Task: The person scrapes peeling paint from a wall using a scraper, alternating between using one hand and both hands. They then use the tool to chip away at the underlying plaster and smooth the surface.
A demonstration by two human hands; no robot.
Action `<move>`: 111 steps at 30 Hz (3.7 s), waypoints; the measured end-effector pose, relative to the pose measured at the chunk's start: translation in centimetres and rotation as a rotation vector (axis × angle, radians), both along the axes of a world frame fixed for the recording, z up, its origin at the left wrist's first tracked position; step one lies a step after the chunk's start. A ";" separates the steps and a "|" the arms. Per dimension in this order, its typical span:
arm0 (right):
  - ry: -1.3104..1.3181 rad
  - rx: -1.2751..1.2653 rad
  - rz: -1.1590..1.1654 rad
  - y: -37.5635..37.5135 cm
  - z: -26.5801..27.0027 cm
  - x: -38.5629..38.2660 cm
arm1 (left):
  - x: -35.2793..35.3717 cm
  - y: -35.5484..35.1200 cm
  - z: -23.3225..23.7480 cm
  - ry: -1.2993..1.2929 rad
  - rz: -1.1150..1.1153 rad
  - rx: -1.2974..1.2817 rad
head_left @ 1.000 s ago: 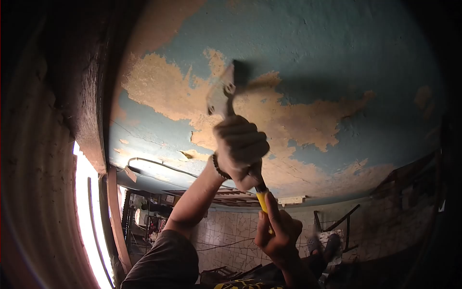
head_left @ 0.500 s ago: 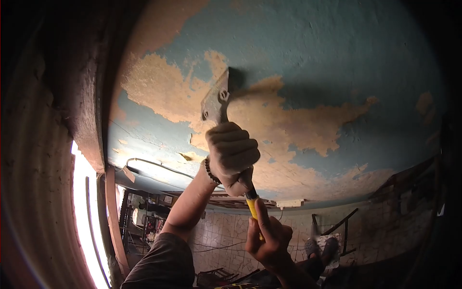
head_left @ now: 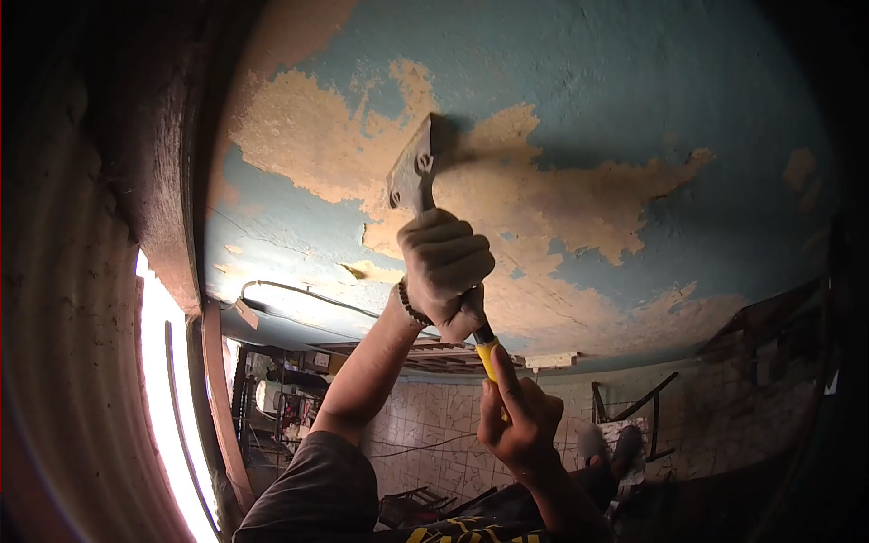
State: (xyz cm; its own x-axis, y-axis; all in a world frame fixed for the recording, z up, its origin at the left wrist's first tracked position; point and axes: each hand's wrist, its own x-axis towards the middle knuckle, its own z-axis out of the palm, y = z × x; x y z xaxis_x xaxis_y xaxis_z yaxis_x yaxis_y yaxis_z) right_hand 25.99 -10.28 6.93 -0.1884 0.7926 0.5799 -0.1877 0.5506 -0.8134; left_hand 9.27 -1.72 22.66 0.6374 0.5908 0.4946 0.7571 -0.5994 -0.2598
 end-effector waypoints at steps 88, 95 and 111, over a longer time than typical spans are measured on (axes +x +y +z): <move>0.010 -0.040 0.239 1.4 3.8 1.2 | 0.5 0.3 3.3 0.007 0.037 0.037; -0.012 0.020 0.238 3.2 5.6 0.9 | 0.0 0.9 6.2 0.084 0.056 0.099; 0.015 -0.052 0.326 3.0 6.5 0.1 | -1.5 0.3 7.2 0.083 0.000 0.067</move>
State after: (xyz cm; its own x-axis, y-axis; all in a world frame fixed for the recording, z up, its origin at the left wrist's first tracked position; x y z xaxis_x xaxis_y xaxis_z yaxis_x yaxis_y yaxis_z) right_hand 26.05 -7.26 13.40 -0.4291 0.7204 0.5449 -0.3597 0.4171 -0.8347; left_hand 7.81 -1.38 29.84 0.6777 0.5585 0.4784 0.7315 -0.5784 -0.3610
